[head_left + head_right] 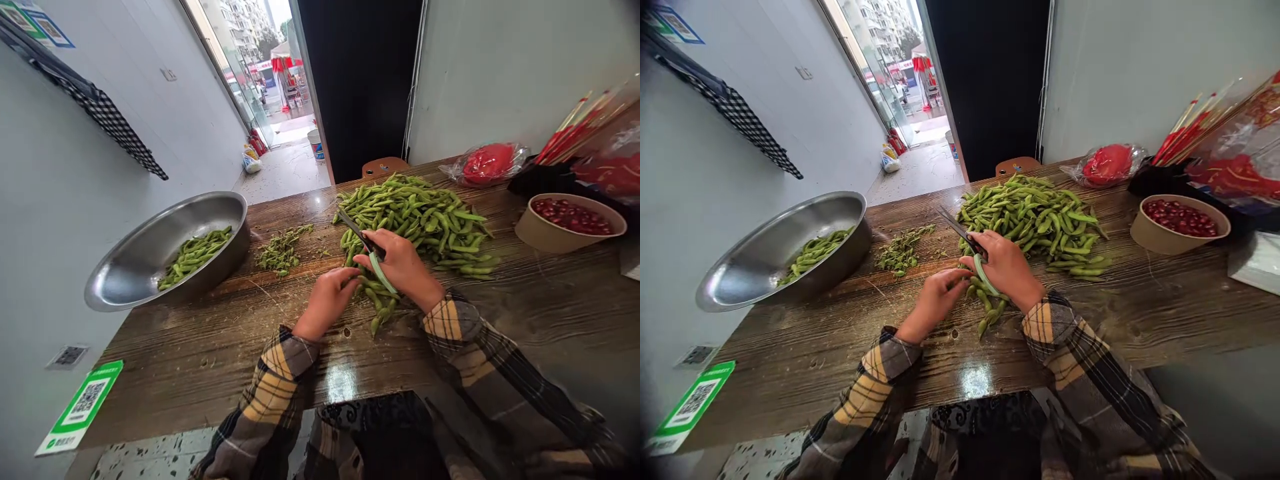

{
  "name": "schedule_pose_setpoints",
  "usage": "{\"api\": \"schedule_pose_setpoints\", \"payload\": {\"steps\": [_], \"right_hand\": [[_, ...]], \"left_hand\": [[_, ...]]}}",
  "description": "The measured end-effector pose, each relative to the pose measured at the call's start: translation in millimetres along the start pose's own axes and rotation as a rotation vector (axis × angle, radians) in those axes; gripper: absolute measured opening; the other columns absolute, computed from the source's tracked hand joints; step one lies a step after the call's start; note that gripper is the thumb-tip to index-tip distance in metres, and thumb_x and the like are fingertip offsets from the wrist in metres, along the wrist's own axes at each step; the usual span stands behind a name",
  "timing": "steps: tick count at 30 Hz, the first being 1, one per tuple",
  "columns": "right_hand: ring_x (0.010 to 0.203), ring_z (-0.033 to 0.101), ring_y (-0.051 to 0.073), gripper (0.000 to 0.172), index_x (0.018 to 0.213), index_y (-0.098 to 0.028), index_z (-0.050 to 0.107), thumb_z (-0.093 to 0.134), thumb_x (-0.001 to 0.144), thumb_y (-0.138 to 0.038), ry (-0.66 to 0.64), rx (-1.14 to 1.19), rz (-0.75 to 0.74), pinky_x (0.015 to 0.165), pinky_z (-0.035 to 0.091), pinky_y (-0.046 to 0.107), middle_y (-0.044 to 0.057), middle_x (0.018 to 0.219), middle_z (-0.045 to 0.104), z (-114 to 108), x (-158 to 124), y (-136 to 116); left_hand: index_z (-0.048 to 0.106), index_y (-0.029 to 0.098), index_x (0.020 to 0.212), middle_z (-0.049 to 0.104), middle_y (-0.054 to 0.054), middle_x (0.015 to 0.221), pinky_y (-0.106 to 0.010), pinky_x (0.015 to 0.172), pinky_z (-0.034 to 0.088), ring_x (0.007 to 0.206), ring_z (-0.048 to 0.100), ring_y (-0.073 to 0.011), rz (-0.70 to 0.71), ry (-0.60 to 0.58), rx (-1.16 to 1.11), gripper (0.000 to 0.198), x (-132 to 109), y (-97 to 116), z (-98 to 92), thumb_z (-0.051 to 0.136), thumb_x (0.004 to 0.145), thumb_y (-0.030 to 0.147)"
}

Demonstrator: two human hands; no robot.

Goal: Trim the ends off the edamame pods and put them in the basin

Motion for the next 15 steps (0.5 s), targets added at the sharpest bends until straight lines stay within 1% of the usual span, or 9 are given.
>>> {"api": "schedule_pose_setpoints", "payload": {"steps": [1, 3, 6, 8, 11, 13, 15], "right_hand": [[0.091, 0.064, 0.025, 0.04, 0.116, -0.019, 0.063, 0.065, 0.083, -0.041, -0.005, 0.001, 0.002, 0.079, 0.051, 0.037, 0.01, 0.102, 0.067, 0.4, 0.0, -0.5], [0.091, 0.064, 0.025, 0.038, 0.115, -0.02, 0.063, 0.066, 0.082, -0.038, -0.005, 0.009, 0.004, 0.079, 0.051, 0.036, 0.009, 0.103, 0.067, 0.9, -0.1, -0.9], [0.09, 0.064, 0.024, 0.037, 0.115, -0.02, 0.063, 0.066, 0.083, -0.038, -0.009, 0.008, 0.002, 0.079, 0.051, 0.036, 0.009, 0.102, 0.066, 1.4, -0.5, -0.3], [0.089, 0.063, 0.024, 0.037, 0.115, -0.019, 0.063, 0.065, 0.083, -0.039, -0.021, -0.006, 0.003, 0.08, 0.051, 0.036, 0.009, 0.1, 0.066, 1.9, -1.1, 0.3], [0.088, 0.063, 0.024, 0.038, 0.115, -0.017, 0.063, 0.064, 0.084, -0.04, -0.036, -0.014, -0.001, 0.08, 0.051, 0.037, 0.01, 0.099, 0.066, 2.3, -1.7, 0.5], [0.09, 0.064, 0.024, 0.038, 0.116, -0.018, 0.063, 0.064, 0.085, -0.04, -0.032, -0.001, -0.008, 0.081, 0.051, 0.038, 0.01, 0.1, 0.066, 2.1, -1.9, 0.2], [0.091, 0.064, 0.025, 0.038, 0.117, -0.019, 0.062, 0.064, 0.084, -0.04, -0.009, 0.015, -0.009, 0.081, 0.051, 0.038, 0.01, 0.101, 0.066, 1.7, -2.0, 0.0]], "left_hand": [[0.073, 0.023, 0.092, 0.069, -0.006, 0.09, -0.03, 0.077, 0.043, 0.082, 0.059, -0.0202, 0.048, -0.036, 0.091, 0.016, -0.3, 0.2, 4.2, 0.064, 0.079, 0.022], [0.072, 0.025, 0.097, 0.068, -0.007, 0.091, -0.031, 0.075, 0.043, 0.081, 0.06, -0.0214, 0.111, -0.105, 0.262, 0.021, -1.5, 0.9, 11.1, 0.063, 0.079, 0.02], [0.07, 0.024, 0.09, 0.065, -0.007, 0.084, -0.03, 0.07, 0.042, 0.077, 0.058, -0.0216, 0.153, -0.15, 0.436, 0.016, -3.6, 2.4, 16.4, 0.061, 0.079, 0.017], [0.066, 0.022, 0.083, 0.063, -0.006, 0.081, -0.029, 0.068, 0.04, 0.076, 0.057, -0.021, 0.154, -0.16, 0.463, 0.011, -4.5, 2.6, 16.2, 0.061, 0.078, 0.014], [0.059, 0.02, 0.073, 0.059, -0.004, 0.076, -0.028, 0.066, 0.037, 0.071, 0.052, -0.0178, 0.124, -0.134, 0.398, 0.008, -4.0, 1.2, 9.3, 0.061, 0.076, 0.013], [0.056, 0.019, 0.069, 0.055, -0.001, 0.071, -0.026, 0.064, 0.035, 0.068, 0.048, -0.0153, 0.079, -0.047, 0.274, 0.01, -2.3, 0.0, -0.1, 0.062, 0.077, 0.015], [0.055, 0.018, 0.07, 0.051, 0.001, 0.067, -0.024, 0.06, 0.033, 0.063, 0.044, -0.0124, 0.0, 0.063, 0.071, 0.012, -0.6, -0.9, -11.7, 0.063, 0.078, 0.02]]}}
Point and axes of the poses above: each hand's wrist, its own x-axis towards the middle knuckle, its own z-axis out of the palm, y = z × x, the point moved 1 cm from there along x, towards the middle knuckle
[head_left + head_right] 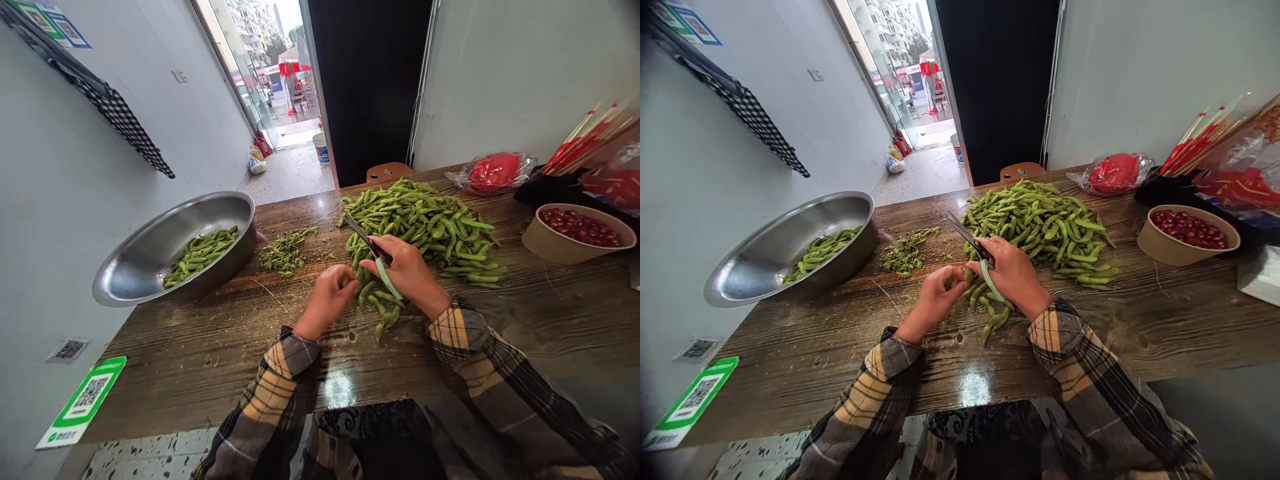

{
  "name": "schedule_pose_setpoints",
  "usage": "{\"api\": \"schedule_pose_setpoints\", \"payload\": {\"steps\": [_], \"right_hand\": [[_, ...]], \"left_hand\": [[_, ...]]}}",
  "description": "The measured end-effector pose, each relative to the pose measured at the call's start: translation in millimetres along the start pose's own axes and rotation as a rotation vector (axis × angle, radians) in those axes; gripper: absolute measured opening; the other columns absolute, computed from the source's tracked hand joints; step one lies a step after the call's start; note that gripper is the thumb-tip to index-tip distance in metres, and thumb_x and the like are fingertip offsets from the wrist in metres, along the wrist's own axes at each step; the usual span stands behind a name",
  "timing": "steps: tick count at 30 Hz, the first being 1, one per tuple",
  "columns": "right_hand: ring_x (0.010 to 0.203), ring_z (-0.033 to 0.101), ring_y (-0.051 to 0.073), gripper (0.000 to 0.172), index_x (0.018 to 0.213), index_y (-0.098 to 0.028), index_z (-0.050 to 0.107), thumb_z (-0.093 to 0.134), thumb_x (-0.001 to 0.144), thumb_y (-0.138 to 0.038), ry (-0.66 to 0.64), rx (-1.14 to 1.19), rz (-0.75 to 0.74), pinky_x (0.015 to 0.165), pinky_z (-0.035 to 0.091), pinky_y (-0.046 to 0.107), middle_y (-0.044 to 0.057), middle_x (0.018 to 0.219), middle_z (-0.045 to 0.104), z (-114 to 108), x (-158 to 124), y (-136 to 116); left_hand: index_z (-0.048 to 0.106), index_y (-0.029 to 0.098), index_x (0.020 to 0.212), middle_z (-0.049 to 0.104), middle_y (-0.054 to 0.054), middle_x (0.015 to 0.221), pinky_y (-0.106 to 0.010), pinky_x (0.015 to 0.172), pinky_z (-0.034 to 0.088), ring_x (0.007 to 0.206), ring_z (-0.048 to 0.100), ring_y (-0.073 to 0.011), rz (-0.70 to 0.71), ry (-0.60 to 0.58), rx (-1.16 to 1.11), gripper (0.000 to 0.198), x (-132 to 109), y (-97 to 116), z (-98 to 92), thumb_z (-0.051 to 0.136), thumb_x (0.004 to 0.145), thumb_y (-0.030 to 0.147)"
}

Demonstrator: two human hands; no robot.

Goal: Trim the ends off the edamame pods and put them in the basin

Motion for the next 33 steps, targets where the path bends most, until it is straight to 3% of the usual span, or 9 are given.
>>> {"api": "schedule_pose_setpoints", "payload": {"steps": [2, 5, 9, 12, 15, 20, 24, 30, 33], "right_hand": [[0.09, 0.064, 0.025, 0.039, 0.117, -0.019, 0.062, 0.065, 0.084, -0.04, 0.02, 0.011, 0.005, 0.08, 0.052, 0.038, 0.01, 0.1, 0.067, -0.1, -0.3, 0.3], [0.087, 0.064, 0.024, 0.041, 0.116, -0.018, 0.063, 0.065, 0.083, -0.041, -0.001, 0.025, -0.007, 0.079, 0.052, 0.038, 0.01, 0.099, 0.066, 0.8, -1.5, 0.6], [0.085, 0.064, 0.022, 0.044, 0.117, -0.018, 0.063, 0.07, 0.08, -0.04, -0.156, 0.02, -0.035, 0.078, 0.053, 0.037, 0.009, 0.102, 0.066, 1.7, -3.7, -2.7], [0.084, 0.064, 0.022, 0.044, 0.118, -0.017, 0.063, 0.07, 0.08, -0.039, -0.219, 0.008, -0.016, 0.078, 0.052, 0.036, 0.009, 0.104, 0.066, 0.6, -4.4, -5.9], [0.084, 0.064, 0.021, 0.044, 0.119, -0.018, 0.062, 0.069, 0.081, -0.039, -0.205, 0.012, 0.003, 0.079, 0.052, 0.036, 0.008, 0.104, 0.066, -0.2, -4.4, -7.0], [0.083, 0.063, 0.02, 0.045, 0.12, -0.019, 0.061, 0.071, 0.08, -0.038, -0.226, 0.004, -0.006, 0.075, 0.052, 0.035, 0.008, 0.106, 0.065, 1.5, -5.2, -9.8], [0.075, 0.06, 0.017, 0.047, 0.122, -0.019, 0.06, 0.073, 0.078, -0.033, -0.282, -0.026, -0.016, 0.069, 0.05, 0.032, 0.006, 0.104, 0.064, 2.1, -6.5, -15.0], [0.077, 0.059, 0.017, 0.05, 0.123, -0.019, 0.059, 0.074, 0.078, -0.033, -0.339, -0.05, -0.054, 0.067, 0.048, 0.03, 0.005, 0.101, 0.062, 1.9, -6.5, -16.9], [0.077, 0.059, 0.017, 0.05, 0.123, -0.019, 0.059, 0.074, 0.077, -0.033, -0.341, -0.047, -0.04, 0.067, 0.047, 0.03, 0.005, 0.101, 0.062, 2.4, -6.5, -16.6]], "left_hand": [[0.055, 0.017, 0.074, 0.048, 0.004, 0.063, -0.022, 0.054, 0.03, 0.056, 0.039, -0.009, -0.117, 0.081, -0.257, 0.015, 1.2, -1.5, -10.3, 0.066, 0.078, 0.027], [0.053, 0.017, 0.08, 0.053, 0.004, 0.066, -0.019, 0.044, 0.022, 0.046, 0.032, -0.0045, -0.246, 0.094, -0.621, 0.026, 0.7, -2.0, -18.6, 0.071, 0.075, 0.035], [0.06, 0.015, 0.093, 0.059, 0.001, 0.075, -0.018, 0.04, 0.018, 0.045, 0.032, -0.0015, -0.264, 0.056, -0.818, 0.03, -0.7, 0.3, -20.5, 0.073, 0.074, 0.034], [0.064, 0.015, 0.108, 0.058, 0.0, 0.078, -0.017, 0.04, 0.019, 0.046, 0.033, -0.0012, -0.248, 0.049, -0.849, 0.037, -0.8, 2.2, -21.8, 0.07, 0.078, 0.036], [0.066, 0.015, 0.11, 0.057, -0.001, 0.082, -0.017, 0.04, 0.019, 0.049, 0.036, -0.0022, -0.25, 0.049, -0.871, 0.039, -0.7, 2.8, -23.3, 0.07, 0.078, 0.038], [0.068, 0.015, 0.089, 0.052, 0.003, 0.067, -0.018, 0.043, 0.021, 0.049, 0.034, -0.0031, -0.232, 0.149, -0.749, 0.029, -1.4, 0.6, -23.8, 0.074, 0.073, 0.038], [0.059, 0.015, 0.073, 0.047, 0.006, 0.06, -0.019, 0.047, 0.024, 0.049, 0.034, -0.004, -0.212, 0.231, -0.647, 0.029, -1.4, 0.1, -23.6, 0.077, 0.07, 0.038], [0.059, 0.015, 0.074, 0.048, 0.006, 0.06, -0.019, 0.047, 0.025, 0.049, 0.035, -0.0048, -0.222, 0.215, -0.577, 0.027, -0.3, -0.4, -21.3, 0.076, 0.071, 0.037], [0.063, 0.015, 0.076, 0.054, 0.003, 0.066, -0.02, 0.054, 0.031, 0.057, 0.041, -0.0068, -0.185, 0.215, -0.52, 0.023, 0.5, -2.3, -18.8, 0.076, 0.071, 0.034]]}}
Point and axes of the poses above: each hand's wrist, its own x-axis towards the middle knuckle, its own z-axis out of the palm, y = z × x, the point moved 1 cm from there along x, towards the middle knuckle
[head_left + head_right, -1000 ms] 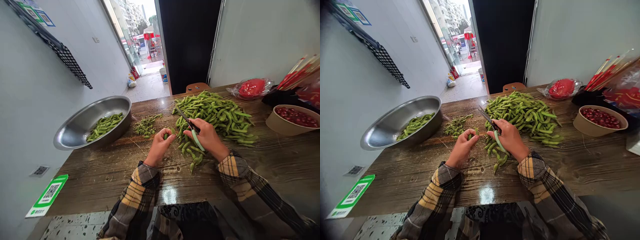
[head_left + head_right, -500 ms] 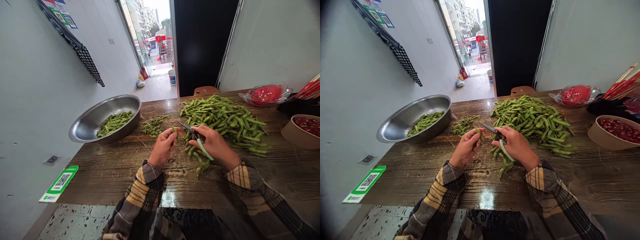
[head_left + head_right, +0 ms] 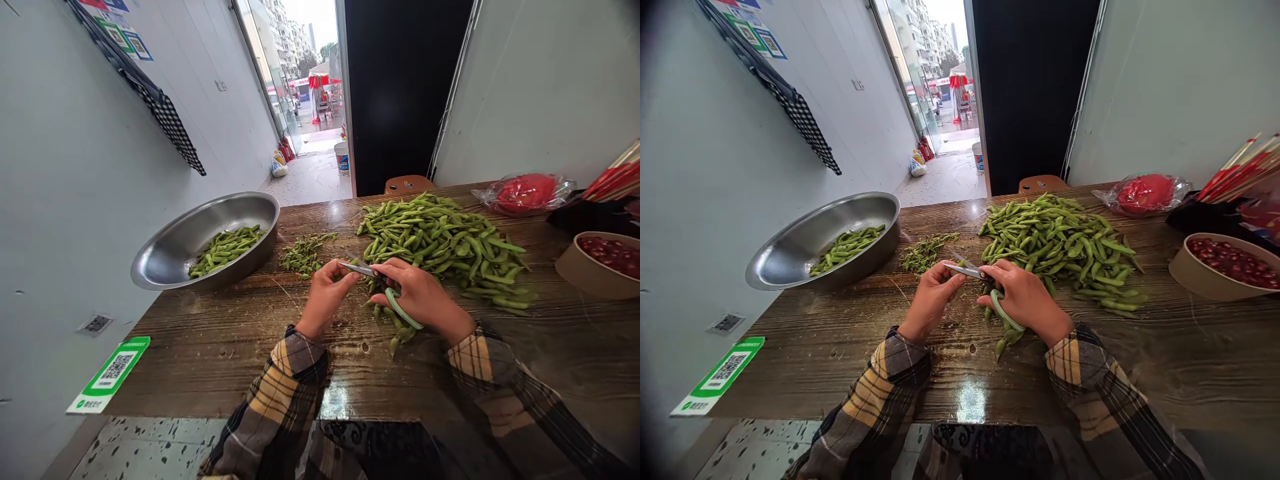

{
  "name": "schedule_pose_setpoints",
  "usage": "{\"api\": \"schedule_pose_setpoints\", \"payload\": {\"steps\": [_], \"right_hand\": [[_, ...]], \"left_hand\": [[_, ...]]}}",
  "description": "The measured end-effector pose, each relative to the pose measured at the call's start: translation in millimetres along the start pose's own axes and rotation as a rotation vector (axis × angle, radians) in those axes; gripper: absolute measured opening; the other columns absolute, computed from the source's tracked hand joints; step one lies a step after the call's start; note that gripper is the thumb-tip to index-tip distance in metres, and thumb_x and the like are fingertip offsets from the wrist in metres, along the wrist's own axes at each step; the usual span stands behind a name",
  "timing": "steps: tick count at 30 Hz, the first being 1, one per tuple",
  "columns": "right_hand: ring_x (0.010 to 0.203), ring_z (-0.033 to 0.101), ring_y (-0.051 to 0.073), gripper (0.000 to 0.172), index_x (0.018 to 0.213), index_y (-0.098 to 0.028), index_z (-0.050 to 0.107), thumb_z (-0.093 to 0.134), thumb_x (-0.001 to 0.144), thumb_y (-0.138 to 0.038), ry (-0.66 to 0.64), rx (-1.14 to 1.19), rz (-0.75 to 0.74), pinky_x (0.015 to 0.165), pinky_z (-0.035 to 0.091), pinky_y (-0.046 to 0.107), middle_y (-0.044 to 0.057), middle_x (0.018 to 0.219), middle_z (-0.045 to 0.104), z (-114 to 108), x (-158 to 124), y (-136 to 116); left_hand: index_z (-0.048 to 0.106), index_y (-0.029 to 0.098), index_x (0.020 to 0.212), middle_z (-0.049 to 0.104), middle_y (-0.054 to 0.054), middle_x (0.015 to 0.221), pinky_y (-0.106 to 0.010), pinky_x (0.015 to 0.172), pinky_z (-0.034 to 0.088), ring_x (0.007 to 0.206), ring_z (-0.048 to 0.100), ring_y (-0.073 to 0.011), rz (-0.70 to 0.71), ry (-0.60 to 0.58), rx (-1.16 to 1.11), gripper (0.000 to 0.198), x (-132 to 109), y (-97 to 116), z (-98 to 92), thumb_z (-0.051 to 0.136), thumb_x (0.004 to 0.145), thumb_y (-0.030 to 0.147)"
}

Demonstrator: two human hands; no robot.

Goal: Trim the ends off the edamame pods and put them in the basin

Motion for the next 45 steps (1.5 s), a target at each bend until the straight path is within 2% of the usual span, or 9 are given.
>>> {"api": "schedule_pose_setpoints", "payload": {"steps": [4, 12, 17, 24, 31, 37, 45], "right_hand": [[0.08, 0.059, 0.018, 0.052, 0.124, -0.019, 0.058, 0.074, 0.078, -0.036, 0.016, 0.02, 0.0, 0.071, 0.048, 0.031, 0.007, 0.105, 0.062, 1.3, 0.0, 0.5], [0.069, 0.056, 0.016, 0.043, 0.119, -0.019, 0.061, 0.069, 0.082, -0.037, 0.012, -0.02, -0.027, 0.063, 0.043, 0.028, 0.005, 0.094, 0.061, 1.8, -0.4, 4.9], [0.07, 0.055, 0.015, 0.04, 0.117, -0.02, 0.063, 0.069, 0.081, -0.038, -0.041, -0.088, -0.03, 0.063, 0.04, 0.027, 0.004, 0.091, 0.061, 0.1, 0.1, 7.7], [0.084, 0.061, 0.018, 0.041, 0.118, -0.021, 0.064, 0.07, 0.081, -0.038, -0.087, -0.111, -0.009, 0.068, 0.041, 0.027, 0.006, 0.098, 0.064, -4.3, 0.8, 9.0], [0.088, 0.063, 0.021, 0.04, 0.114, -0.021, 0.066, 0.073, 0.079, -0.038, -0.096, -0.119, 0.002, 0.071, 0.042, 0.028, 0.008, 0.1, 0.067, -8.3, 3.1, 8.0], [0.088, 0.062, 0.021, 0.038, 0.112, -0.019, 0.067, 0.072, 0.079, -0.038, -0.077, -0.095, -0.006, 0.072, 0.042, 0.029, 0.008, 0.097, 0.067, -7.6, 3.5, 9.7], [0.07, 0.056, 0.016, 0.052, 0.124, -0.019, 0.059, 0.073, 0.078, -0.039, 0.056, -0.057, 0.034, 0.064, 0.043, 0.029, 0.005, 0.096, 0.062, -3.5, 0.0, 7.8]], "left_hand": [[0.066, 0.014, 0.073, 0.056, 0.002, 0.067, -0.022, 0.061, 0.035, 0.064, 0.044, -0.0097, 0.048, 0.007, 0.13, 0.021, 0.1, -2.4, 2.3, 0.076, 0.069, 0.032], [0.067, 0.015, 0.084, 0.046, 0.005, 0.06, -0.022, 0.05, 0.025, 0.052, 0.032, -0.0071, -0.014, -0.097, 0.096, 0.029, -4.4, 5.4, 2.7, 0.067, 0.078, 0.043], [0.065, 0.014, 0.075, 0.05, 0.003, 0.06, -0.022, 0.052, 0.028, 0.056, 0.037, -0.0091, -0.009, -0.055, 0.222, 0.028, -0.5, 4.5, -1.2, 0.069, 0.075, 0.042], [0.067, 0.015, 0.075, 0.052, 0.002, 0.062, -0.022, 0.052, 0.028, 0.057, 0.037, -0.0092, -0.001, -0.065, 0.292, 0.024, 3.3, 3.9, -3.3, 0.069, 0.074, 0.039], [0.066, 0.016, 0.073, 0.047, 0.004, 0.055, -0.02, 0.045, 0.023, 0.05, 0.034, -0.0076, -0.074, -0.073, 0.122, 0.021, 4.6, 2.5, -2.0, 0.074, 0.07, 0.035], [0.058, 0.016, 0.075, 0.042, 0.007, 0.056, -0.017, 0.039, 0.019, 0.043, 0.03, -0.0033, -0.173, -0.055, -0.127, 0.025, 5.3, 1.9, -2.1, 0.075, 0.07, 0.033], [0.052, 0.017, 0.088, 0.057, 0.003, 0.071, -0.013, 0.038, 0.023, 0.047, 0.038, -0.0026, -0.209, 0.026, -0.443, 0.03, 5.9, 2.4, -8.1, 0.074, 0.07, 0.027]]}}
Point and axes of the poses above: each hand's wrist, its own x-axis towards the middle knuckle, its own z-axis out of the palm, y = z × x, the point moved 1 cm from there along x, towards the middle knuckle
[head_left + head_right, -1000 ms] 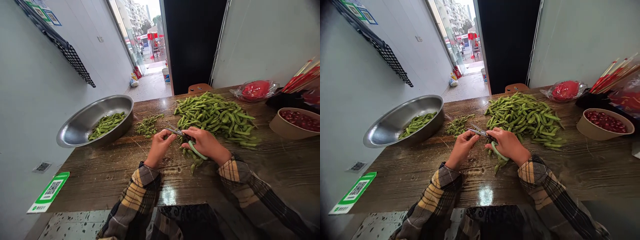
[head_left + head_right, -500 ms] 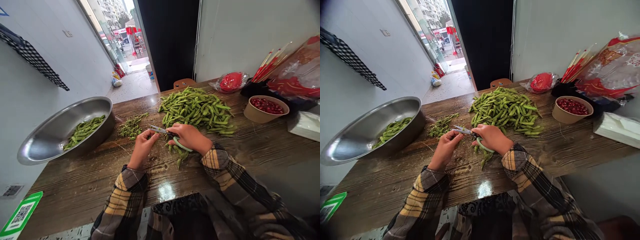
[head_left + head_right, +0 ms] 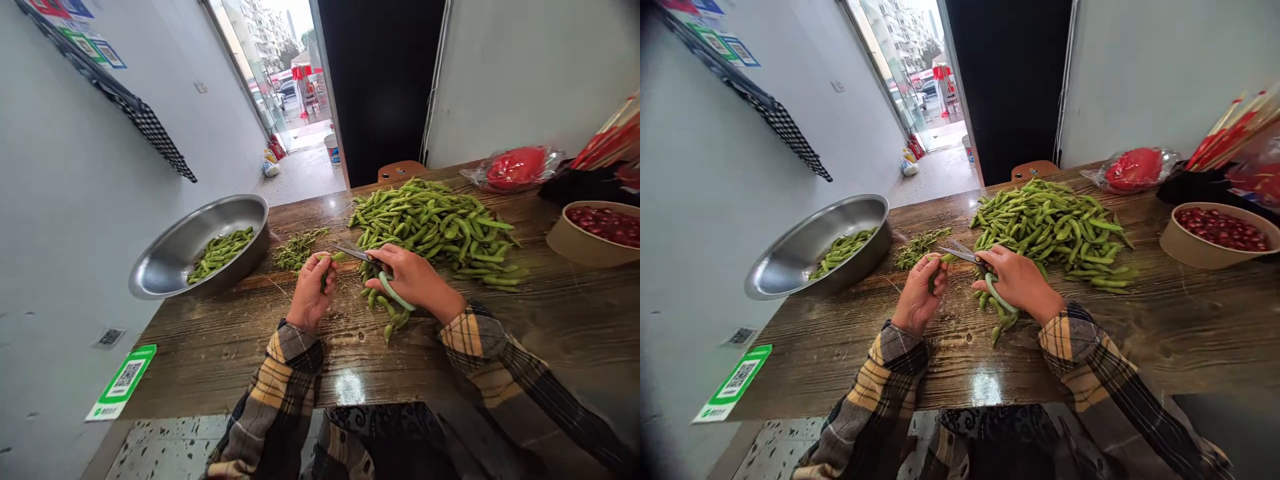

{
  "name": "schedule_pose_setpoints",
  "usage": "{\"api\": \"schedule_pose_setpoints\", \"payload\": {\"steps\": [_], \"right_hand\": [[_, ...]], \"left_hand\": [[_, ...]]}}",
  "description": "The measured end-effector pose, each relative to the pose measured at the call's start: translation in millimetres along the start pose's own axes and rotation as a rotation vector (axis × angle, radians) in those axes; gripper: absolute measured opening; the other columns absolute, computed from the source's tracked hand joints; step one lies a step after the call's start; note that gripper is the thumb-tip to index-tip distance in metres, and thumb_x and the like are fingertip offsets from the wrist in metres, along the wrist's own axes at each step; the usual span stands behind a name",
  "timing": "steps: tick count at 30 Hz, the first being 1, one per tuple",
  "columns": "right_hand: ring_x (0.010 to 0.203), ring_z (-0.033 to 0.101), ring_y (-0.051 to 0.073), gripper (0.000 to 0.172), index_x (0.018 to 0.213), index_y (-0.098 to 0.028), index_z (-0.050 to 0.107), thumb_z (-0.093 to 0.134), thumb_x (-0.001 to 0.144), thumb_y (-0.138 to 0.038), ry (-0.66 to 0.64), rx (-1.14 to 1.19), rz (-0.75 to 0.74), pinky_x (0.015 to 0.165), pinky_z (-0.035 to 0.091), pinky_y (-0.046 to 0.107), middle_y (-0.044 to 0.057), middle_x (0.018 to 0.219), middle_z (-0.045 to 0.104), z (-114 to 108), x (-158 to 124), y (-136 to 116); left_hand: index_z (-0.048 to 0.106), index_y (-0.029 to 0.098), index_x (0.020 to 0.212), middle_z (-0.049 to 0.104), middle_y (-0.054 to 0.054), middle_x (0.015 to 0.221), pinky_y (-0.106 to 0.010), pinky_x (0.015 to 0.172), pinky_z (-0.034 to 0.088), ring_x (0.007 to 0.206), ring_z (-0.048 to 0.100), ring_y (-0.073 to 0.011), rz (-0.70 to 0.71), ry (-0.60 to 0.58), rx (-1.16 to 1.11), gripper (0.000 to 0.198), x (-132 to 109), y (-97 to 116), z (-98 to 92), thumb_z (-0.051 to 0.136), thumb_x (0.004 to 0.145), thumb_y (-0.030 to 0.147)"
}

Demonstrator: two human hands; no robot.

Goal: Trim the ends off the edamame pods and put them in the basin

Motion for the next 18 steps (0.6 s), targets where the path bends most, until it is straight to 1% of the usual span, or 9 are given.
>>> {"api": "schedule_pose_setpoints", "payload": {"steps": [4, 8, 12, 18], "right_hand": [[0.078, 0.059, 0.018, 0.054, 0.125, -0.022, 0.058, 0.074, 0.076, -0.037, 0.004, -0.001, -0.022, 0.067, 0.046, 0.03, 0.006, 0.103, 0.062, 4.2, -0.6, -0.1], [0.081, 0.06, 0.019, 0.054, 0.126, -0.02, 0.057, 0.073, 0.077, -0.037, 0.002, -0.004, -0.015, 0.069, 0.048, 0.031, 0.007, 0.107, 0.062, 6.1, -0.7, -1.0], [0.08, 0.06, 0.019, 0.053, 0.125, -0.02, 0.057, 0.073, 0.078, -0.039, 0.015, 0.026, -0.027, 0.069, 0.048, 0.031, 0.007, 0.104, 0.062, 7.0, -0.9, -2.3], [0.077, 0.059, 0.018, 0.045, 0.122, -0.018, 0.058, 0.067, 0.083, -0.041, 0.035, 0.076, -0.052, 0.067, 0.047, 0.03, 0.007, 0.099, 0.062, 9.7, -1.5, -1.4]], "left_hand": [[0.052, 0.017, 0.088, 0.058, 0.002, 0.073, -0.013, 0.038, 0.023, 0.047, 0.037, -0.0021, -0.006, -0.028, -0.06, 0.031, -0.7, -1.0, 0.1, 0.074, 0.07, 0.027], [0.053, 0.017, 0.088, 0.058, 0.002, 0.073, -0.014, 0.038, 0.022, 0.047, 0.037, -0.002, -0.012, -0.081, -0.05, 0.029, -2.5, -4.1, 3.2, 0.074, 0.071, 0.028], [0.054, 0.016, 0.086, 0.057, 0.002, 0.073, -0.014, 0.038, 0.021, 0.047, 0.037, -0.0017, -0.028, -0.101, -0.025, 0.029, -3.4, -8.0, 4.0, 0.074, 0.071, 0.03], [0.054, 0.016, 0.086, 0.053, 0.004, 0.067, -0.014, 0.038, 0.02, 0.045, 0.035, -0.0017, -0.072, -0.116, -0.037, 0.03, -3.4, -11.5, 3.3, 0.075, 0.071, 0.031]]}}
Point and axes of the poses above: each hand's wrist, its own x-axis towards the middle knuckle, its own z-axis out of the palm, y = z × x, the point moved 1 cm from there along x, towards the middle knuckle
